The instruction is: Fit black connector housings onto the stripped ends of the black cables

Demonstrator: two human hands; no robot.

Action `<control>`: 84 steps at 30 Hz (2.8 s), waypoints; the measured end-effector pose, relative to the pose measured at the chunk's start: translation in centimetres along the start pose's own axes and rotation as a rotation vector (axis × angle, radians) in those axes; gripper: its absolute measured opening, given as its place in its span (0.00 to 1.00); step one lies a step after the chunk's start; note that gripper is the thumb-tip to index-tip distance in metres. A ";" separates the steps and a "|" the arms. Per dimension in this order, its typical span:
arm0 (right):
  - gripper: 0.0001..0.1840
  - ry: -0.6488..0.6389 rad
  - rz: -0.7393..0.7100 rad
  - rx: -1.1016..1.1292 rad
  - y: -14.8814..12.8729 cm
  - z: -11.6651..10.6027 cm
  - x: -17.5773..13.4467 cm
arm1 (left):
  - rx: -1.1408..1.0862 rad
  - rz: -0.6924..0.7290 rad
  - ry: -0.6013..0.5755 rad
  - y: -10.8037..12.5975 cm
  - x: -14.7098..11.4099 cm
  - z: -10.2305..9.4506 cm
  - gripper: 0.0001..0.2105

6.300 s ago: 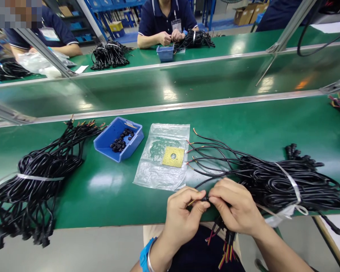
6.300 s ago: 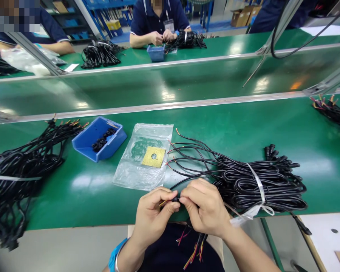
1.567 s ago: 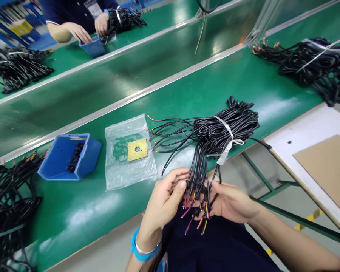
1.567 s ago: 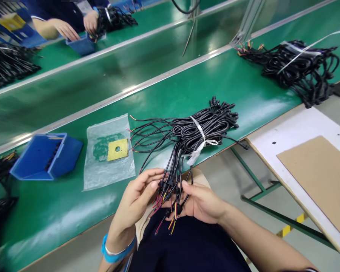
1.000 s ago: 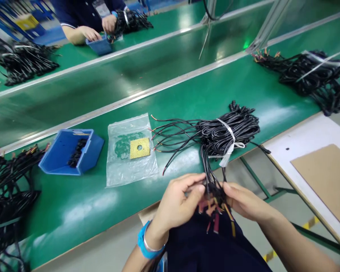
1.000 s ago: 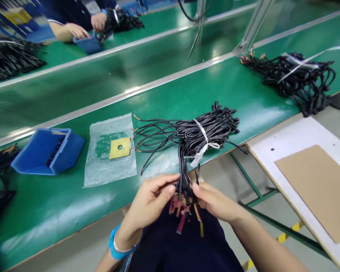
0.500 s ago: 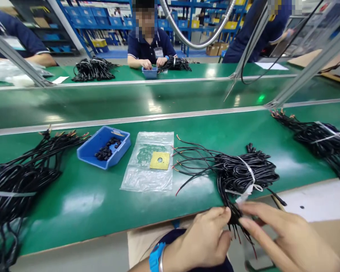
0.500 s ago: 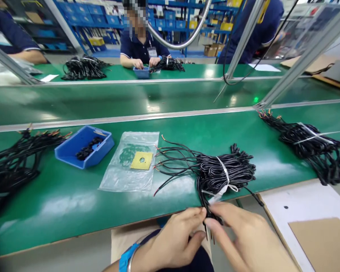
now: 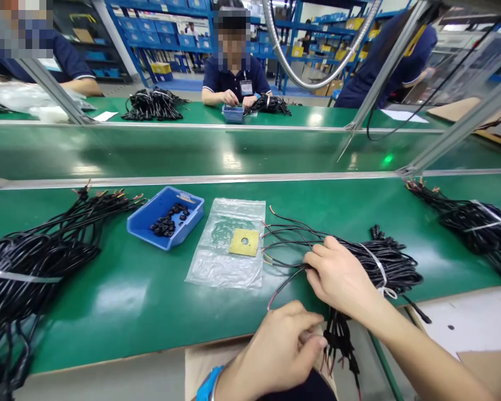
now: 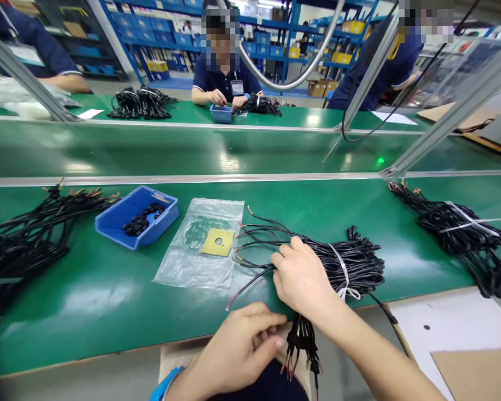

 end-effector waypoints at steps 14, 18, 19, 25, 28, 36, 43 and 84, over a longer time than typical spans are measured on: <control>0.04 0.023 0.230 -0.303 1.1 -0.9 1.1 | -0.506 -0.096 0.233 -3.6 0.2 -3.4 0.28; 0.06 -0.045 0.204 -0.216 0.8 0.1 0.9 | -0.662 -0.095 0.257 -4.7 0.3 -3.2 0.31; 0.10 -0.062 0.196 -0.184 0.6 0.5 0.9 | -0.695 -0.087 0.264 -4.9 0.4 -3.2 0.32; 0.19 -0.067 0.175 -0.044 0.7 1.1 1.3 | -0.871 -0.044 0.349 -5.8 0.4 -3.6 0.36; 0.13 -0.093 0.106 0.222 1.0 0.5 1.0 | -0.937 -0.016 0.402 -5.6 0.4 -4.1 0.39; 0.20 0.124 -0.010 0.449 1.2 -2.1 -0.5 | -1.032 0.036 0.506 -4.9 0.0 -5.4 0.48; 0.06 0.165 0.105 -0.031 0.4 -1.8 -3.2 | -0.918 -0.006 0.556 -5.1 -1.2 -5.6 0.42; 0.13 0.122 -0.131 0.686 -4.1 1.4 -0.4 | -0.174 0.217 0.679 -0.7 -1.3 -9.3 0.08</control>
Point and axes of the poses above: each hand's wrist, its own x-axis towards the middle knuckle, its own z-axis out of the palm, y = z × x, the point moved 10 cm from there along x, towards the middle knuckle, and after that the axes turned 12 degrees about -x, right-handed, at the moved point
